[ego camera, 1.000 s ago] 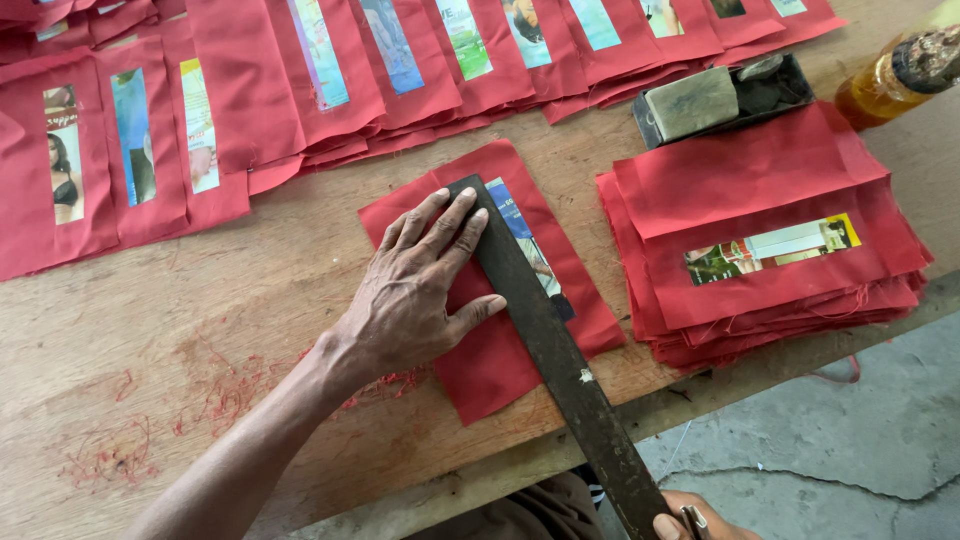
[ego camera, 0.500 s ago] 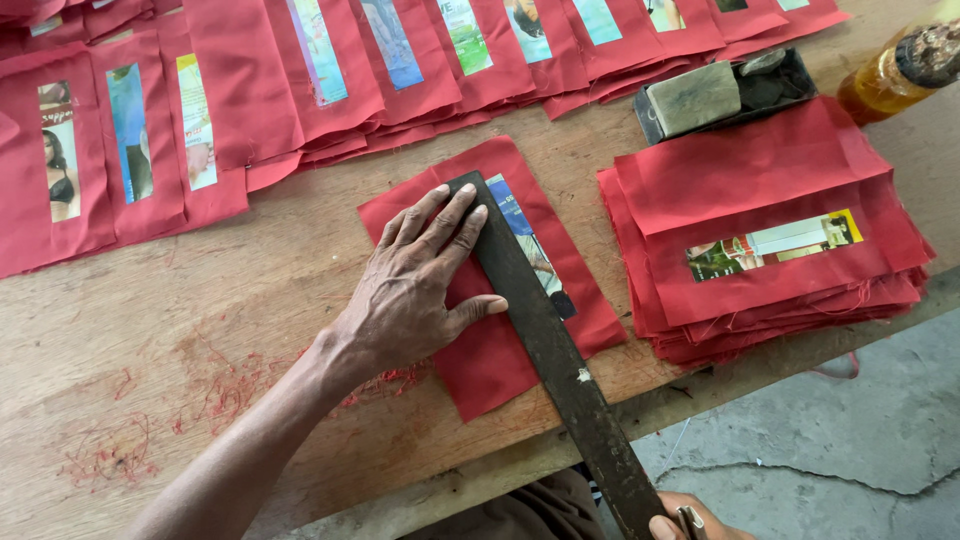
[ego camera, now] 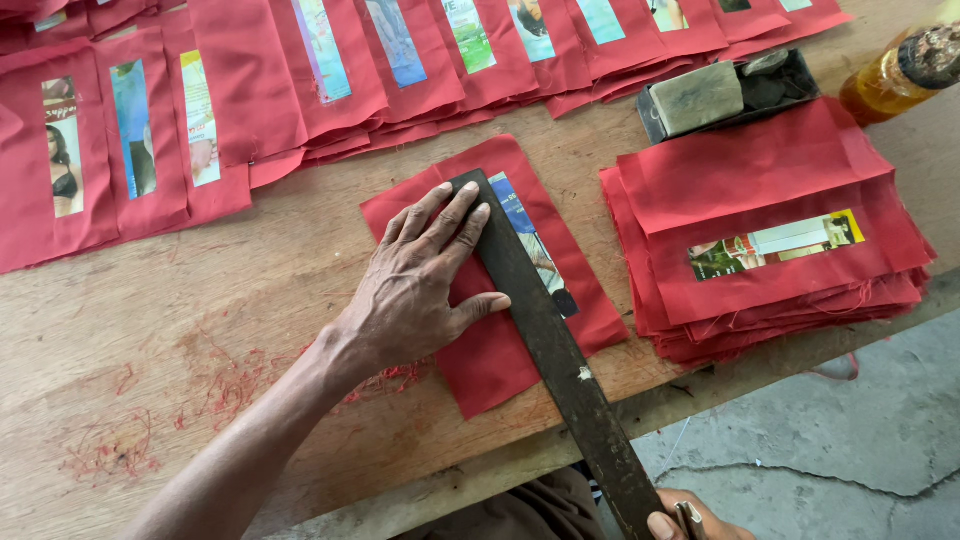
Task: The person uses a straightedge and a utility knife to align and cut openings in red fabric pieces, then inserts printed tags into the slots.
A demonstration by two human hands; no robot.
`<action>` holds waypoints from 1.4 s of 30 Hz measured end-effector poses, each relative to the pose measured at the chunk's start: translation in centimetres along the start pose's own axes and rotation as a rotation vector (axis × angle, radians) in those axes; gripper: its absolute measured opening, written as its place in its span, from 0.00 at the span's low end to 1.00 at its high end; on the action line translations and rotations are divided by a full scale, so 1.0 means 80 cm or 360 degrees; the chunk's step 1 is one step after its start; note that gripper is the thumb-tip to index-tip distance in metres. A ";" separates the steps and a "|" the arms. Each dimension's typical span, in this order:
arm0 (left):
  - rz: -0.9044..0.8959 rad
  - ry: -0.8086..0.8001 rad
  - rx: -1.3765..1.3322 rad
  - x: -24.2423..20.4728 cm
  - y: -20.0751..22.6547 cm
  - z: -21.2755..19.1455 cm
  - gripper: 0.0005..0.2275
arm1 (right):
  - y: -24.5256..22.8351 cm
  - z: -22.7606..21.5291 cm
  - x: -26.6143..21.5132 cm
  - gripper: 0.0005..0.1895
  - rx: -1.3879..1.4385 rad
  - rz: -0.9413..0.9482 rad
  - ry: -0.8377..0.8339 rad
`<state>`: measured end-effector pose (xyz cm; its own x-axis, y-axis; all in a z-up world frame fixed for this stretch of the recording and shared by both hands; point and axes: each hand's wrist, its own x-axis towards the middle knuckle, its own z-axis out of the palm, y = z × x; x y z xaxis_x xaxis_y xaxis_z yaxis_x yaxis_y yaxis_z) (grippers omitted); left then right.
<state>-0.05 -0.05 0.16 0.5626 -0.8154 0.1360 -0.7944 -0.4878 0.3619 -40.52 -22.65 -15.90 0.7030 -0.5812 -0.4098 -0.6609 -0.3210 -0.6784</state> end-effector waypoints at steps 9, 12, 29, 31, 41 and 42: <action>0.0015 0.0028 -0.0004 -0.001 0.000 0.001 0.41 | -0.025 -0.012 0.001 0.17 0.0138 0.0288 -0.0133; 0.0010 0.0037 -0.0017 -0.001 0.000 0.001 0.41 | -0.031 -0.016 0.001 0.17 -0.0055 0.0233 -0.0111; -0.0018 -0.0002 -0.0030 -0.001 0.001 -0.001 0.41 | 0.013 -0.014 0.004 0.19 -0.0035 0.0302 -0.0140; -0.0031 -0.0037 -0.0032 0.000 0.001 -0.001 0.41 | 0.025 -0.022 0.009 0.20 -0.0042 0.0176 -0.0135; -0.0144 -0.0102 0.0013 0.008 0.017 -0.006 0.44 | -0.141 -0.172 0.064 0.19 0.0418 -0.1458 -0.0007; -0.0206 -0.0133 -0.0008 0.010 0.022 -0.005 0.45 | -0.177 -0.161 0.056 0.16 0.0783 -0.1388 0.0097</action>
<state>-0.91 -1.39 1.28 0.6393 -0.7688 0.0108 -0.7149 -0.5892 0.3764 -31.42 -30.38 -0.29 0.8661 -0.3319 0.3737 0.2711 -0.3161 -0.9092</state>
